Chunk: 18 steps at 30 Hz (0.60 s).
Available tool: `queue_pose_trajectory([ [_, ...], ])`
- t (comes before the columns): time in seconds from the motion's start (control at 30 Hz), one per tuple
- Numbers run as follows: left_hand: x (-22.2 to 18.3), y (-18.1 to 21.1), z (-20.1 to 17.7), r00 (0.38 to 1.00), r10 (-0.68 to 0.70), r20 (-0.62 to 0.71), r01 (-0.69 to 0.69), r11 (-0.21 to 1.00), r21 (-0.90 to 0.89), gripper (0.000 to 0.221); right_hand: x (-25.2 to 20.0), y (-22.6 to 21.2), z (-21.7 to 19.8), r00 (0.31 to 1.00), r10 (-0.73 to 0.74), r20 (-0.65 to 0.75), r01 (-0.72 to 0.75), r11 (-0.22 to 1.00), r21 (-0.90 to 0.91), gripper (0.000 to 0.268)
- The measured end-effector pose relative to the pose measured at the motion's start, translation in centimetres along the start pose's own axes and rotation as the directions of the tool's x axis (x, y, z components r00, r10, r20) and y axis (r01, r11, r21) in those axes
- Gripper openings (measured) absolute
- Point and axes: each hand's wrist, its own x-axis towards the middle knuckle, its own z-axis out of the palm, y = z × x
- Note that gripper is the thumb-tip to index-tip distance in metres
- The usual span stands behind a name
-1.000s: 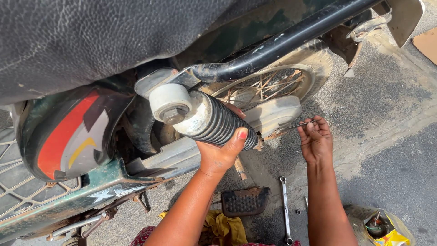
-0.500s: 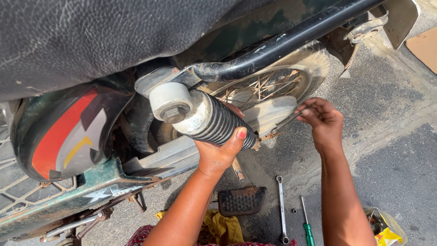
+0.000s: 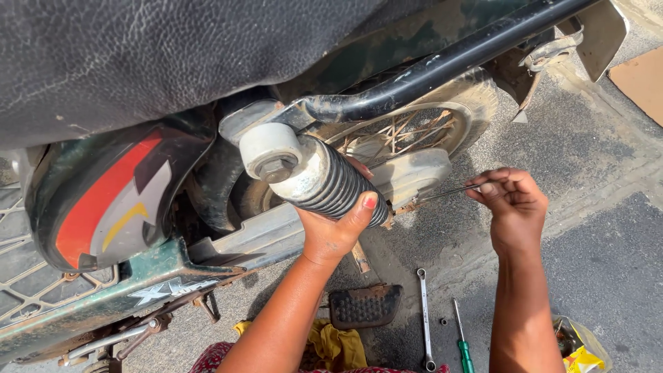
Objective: The person crouches beside a parked motorcycle and uses wrenches to loosen and remove the footrest assembly and work on the rear shock absorber mounting bolt, handling small bolts and setting the removed footrest on the ground.
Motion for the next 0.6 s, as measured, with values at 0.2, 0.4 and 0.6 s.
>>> queue_pose_trajectory([
  [0.2,0.1,-0.6,0.0,1.0,-0.014,0.007,0.014,1.0,0.019,0.048,-0.5,9.6,-2.9,0.94,0.304,-0.157,-0.191,0.848,0.495,0.022],
  [0.4,0.3,-1.1,0.3,1.0,-0.005,0.015,0.005,1.0,0.007,0.048,0.3,12.4,-2.7,0.931,0.331,-0.156,-0.19,0.802,0.567,0.023],
  [0.6,0.3,-1.0,0.4,1.0,-0.003,0.013,0.003,1.0,0.006,0.048,1.8,10.4,-1.7,0.94,0.307,-0.15,-0.194,0.84,0.506,0.023],
])
